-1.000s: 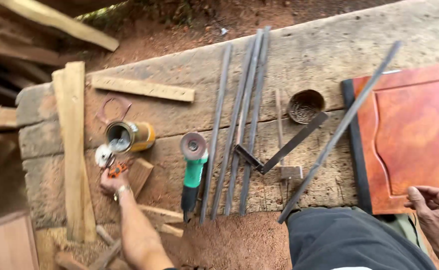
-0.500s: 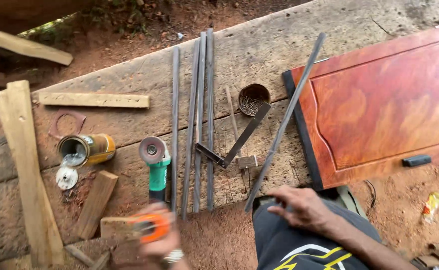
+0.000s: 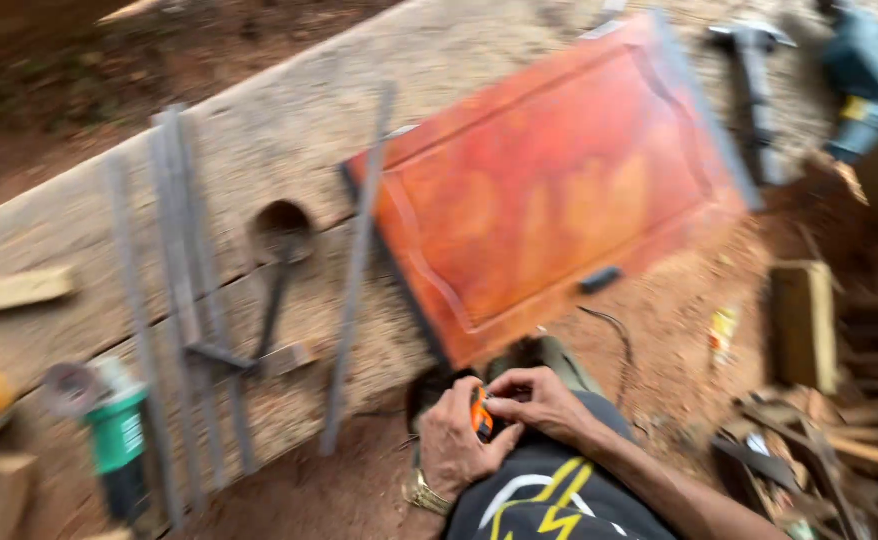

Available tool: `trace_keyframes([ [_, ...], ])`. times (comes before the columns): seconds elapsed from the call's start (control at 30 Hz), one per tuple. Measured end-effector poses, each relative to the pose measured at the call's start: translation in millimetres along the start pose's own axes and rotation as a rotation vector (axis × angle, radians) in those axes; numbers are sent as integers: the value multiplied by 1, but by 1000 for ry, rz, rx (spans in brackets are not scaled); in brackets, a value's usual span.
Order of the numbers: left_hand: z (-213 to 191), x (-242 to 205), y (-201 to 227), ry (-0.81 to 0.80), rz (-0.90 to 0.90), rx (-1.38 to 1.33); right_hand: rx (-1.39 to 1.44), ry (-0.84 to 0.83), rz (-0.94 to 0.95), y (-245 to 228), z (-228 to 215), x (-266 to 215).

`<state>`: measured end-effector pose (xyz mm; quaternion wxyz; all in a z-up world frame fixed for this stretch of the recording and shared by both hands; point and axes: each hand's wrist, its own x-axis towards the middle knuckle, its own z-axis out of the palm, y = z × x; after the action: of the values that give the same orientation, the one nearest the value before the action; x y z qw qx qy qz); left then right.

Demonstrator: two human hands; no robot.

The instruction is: The person files a long metal bar with a hand file, then measures the bar with a tape measure and sorts through metal strips on the workbench. They align a strip along the edge of a finished cabinet door and begin drilling it in place with a power drill.

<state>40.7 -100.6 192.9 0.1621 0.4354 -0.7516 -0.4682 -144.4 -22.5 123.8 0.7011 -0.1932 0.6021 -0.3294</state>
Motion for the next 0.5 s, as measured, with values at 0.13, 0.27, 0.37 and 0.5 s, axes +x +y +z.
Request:
trace_keyframes([
  [0.13,74,55,46,-126,-11,23,23,60,-67,-3,-95,-16],
  [0.27,138,79,76,-213,5,197,382,52,-86,49,-184,-19],
  [0.37,153,83,59,-221,-125,330,483,195,-156,39,-281,-19],
  [0.5,115,40,-41,-233,-397,550,422,522,-458,8,-440,0],
])
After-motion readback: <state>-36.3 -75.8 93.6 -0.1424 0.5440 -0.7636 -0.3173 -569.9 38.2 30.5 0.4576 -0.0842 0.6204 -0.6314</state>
